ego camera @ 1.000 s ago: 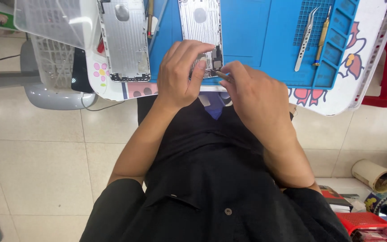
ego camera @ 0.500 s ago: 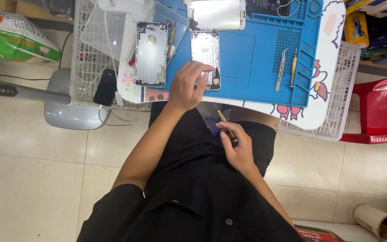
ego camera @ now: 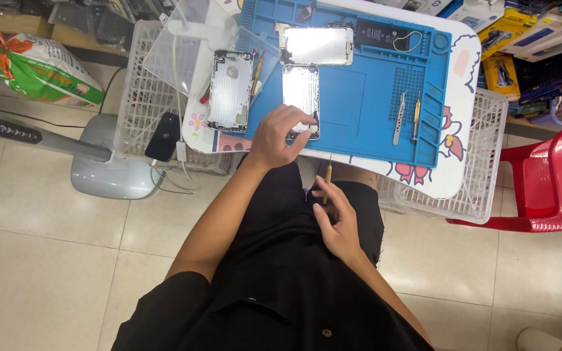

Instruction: Repairing and assembling components of a mobile phone on a workbench.

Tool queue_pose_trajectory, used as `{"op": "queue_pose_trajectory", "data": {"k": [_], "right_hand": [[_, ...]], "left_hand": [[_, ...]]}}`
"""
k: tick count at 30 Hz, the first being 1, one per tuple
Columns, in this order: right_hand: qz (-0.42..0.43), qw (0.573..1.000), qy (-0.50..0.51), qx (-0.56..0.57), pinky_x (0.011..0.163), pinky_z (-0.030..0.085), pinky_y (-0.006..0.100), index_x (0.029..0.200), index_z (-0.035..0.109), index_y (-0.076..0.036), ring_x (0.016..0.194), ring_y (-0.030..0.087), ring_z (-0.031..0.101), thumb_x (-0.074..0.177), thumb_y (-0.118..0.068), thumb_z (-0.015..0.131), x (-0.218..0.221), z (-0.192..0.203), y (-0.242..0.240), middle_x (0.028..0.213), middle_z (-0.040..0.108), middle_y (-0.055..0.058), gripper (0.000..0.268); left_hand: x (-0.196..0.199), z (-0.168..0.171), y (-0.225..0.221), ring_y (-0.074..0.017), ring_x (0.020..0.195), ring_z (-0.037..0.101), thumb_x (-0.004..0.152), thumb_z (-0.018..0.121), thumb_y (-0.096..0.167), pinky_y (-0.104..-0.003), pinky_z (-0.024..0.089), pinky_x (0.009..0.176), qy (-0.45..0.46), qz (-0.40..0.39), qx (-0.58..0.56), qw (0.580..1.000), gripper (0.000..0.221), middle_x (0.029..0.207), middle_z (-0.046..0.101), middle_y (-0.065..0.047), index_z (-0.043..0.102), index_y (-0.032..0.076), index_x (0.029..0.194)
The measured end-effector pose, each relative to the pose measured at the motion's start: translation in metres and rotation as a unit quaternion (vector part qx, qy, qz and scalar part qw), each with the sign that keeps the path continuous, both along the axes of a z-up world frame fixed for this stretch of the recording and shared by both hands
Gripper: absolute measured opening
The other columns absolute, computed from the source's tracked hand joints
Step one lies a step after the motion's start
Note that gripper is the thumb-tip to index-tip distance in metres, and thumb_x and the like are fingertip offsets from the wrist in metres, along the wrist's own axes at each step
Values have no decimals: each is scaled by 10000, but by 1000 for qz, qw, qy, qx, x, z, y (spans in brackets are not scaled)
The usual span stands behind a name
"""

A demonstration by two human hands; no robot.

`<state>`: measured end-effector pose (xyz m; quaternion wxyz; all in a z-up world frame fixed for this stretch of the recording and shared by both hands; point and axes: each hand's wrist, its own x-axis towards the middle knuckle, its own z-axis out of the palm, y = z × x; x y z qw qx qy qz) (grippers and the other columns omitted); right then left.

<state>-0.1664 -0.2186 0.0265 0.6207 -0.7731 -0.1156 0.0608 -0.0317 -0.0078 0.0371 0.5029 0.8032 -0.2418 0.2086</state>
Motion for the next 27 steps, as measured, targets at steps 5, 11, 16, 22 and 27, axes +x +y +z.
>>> {"op": "queue_pose_trajectory", "data": {"k": [5,11,16,22,27], "right_hand": [[1,1000,-11,4,861,573,241,1523,462,-56,1257,179,605,959,30,600,3,4,3,1557,476,140,587],[-5,1000,7,-6,855,582,251,1548,411,-75,1306,202,597,946,21,605,6,1,3,1604,425,149,640],[-9,1000,11,-7,866,595,254,1549,408,-73,1312,208,605,945,23,611,9,-8,-3,1617,414,153,644],[-27,1000,4,-15,864,596,254,1552,411,-58,1300,220,617,941,47,609,9,-16,-9,1608,432,161,651],[-28,999,-23,-18,822,587,263,1554,403,-42,1280,232,638,934,61,622,18,-14,-17,1615,421,178,665]], "left_hand": [[-1,-7,-1,-241,809,655,879,688,150,-364,486,751,-7,-14,3,1000,82,860,717,-59,716,74,863],[2,-6,-3,-234,787,654,833,715,103,-354,488,733,-14,-27,4,1000,35,830,705,-49,705,74,814],[5,-7,-4,-233,768,652,810,731,84,-356,481,719,-23,-37,15,999,59,808,698,-40,685,78,774],[7,-9,-6,-231,766,650,792,747,88,-355,475,710,-25,-47,28,998,65,804,693,-38,686,82,773],[12,-8,-9,-231,750,644,754,772,106,-354,437,664,-45,-62,62,995,79,794,689,-43,695,86,758]]}}
